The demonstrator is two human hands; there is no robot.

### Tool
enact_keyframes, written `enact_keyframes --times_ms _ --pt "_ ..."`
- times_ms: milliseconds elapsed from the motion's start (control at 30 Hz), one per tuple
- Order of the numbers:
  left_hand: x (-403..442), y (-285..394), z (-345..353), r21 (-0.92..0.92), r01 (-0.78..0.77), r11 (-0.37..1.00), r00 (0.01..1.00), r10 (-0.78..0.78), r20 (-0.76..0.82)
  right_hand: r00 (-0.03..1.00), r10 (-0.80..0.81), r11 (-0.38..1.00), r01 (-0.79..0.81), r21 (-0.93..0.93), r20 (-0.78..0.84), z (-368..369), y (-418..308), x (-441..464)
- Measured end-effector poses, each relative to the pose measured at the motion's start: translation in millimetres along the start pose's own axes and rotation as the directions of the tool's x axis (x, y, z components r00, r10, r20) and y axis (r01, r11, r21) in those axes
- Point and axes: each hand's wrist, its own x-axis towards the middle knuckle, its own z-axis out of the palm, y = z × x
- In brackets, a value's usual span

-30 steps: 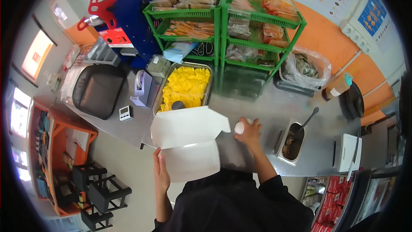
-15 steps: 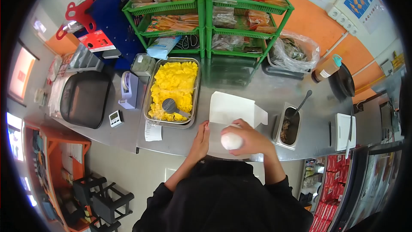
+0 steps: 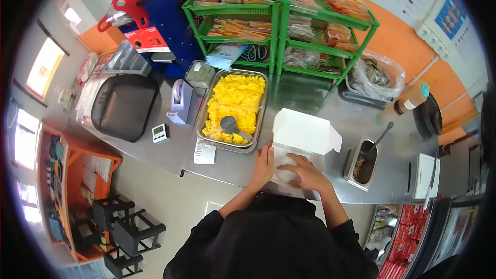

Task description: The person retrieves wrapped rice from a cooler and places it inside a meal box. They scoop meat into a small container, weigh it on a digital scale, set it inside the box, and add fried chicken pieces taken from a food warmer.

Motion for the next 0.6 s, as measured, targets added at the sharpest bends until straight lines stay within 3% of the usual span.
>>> enact_keyframes --times_ms 33,100,133,200,233,300,333,400,467,533,600 --pt "0 -7 1 -0.005 -0.002 1.0 1.0 0.003 0.023 1.0 0.021 1.0 -0.021 0.004 -0.008 2 -2 -3" --pt "4 -23 -1 0.276 -0.027 0.961 0.999 0.014 0.051 0.993 0.083 0.995 -0.087 -0.044 -0.089 6 -7 -9" --pt "4 -21 -2 0.267 -0.052 0.962 0.996 0.03 0.085 0.987 0.113 0.992 -0.118 -0.04 -0.112 6 -11 -17" --pt "2 -15 -4 0.235 -0.042 0.971 0.999 0.036 0.029 0.916 0.205 0.97 -0.144 0.194 -0.345 6 -22 -37" --pt "-2 -11 -5 0.169 0.014 0.985 0.998 -0.024 0.055 0.898 0.234 0.966 -0.169 0.197 -0.374 4 -30 -50" --pt "-17 -2 -9 0.199 -0.063 0.978 0.998 0.056 0.041 0.68 0.285 0.958 -0.203 0.2 -0.676 7 -46 -80" --pt "-26 4 -10 0.231 -0.107 0.967 0.994 0.111 -0.008 0.645 0.316 0.948 -0.24 0.208 -0.696 15 -50 -96" --pt "-43 31 -19 0.23 -0.244 0.942 0.969 0.226 0.103 0.446 0.552 0.833 -0.344 0.434 -0.704 35 -62 -139" --pt "-50 39 -11 0.187 -0.393 0.9 0.911 0.354 0.213 0.321 0.644 0.755 -0.411 0.51 -0.695 65 -71 -180" --pt "-51 43 6 0.297 -0.448 0.843 0.862 0.32 0.392 0.27 0.704 0.695 -0.448 0.562 -0.656 94 -83 -226" --pt "-52 47 23 0.473 -0.538 0.698 0.813 0.28 0.511 0.196 0.766 0.613 -0.507 0.606 -0.612 124 -96 -272"
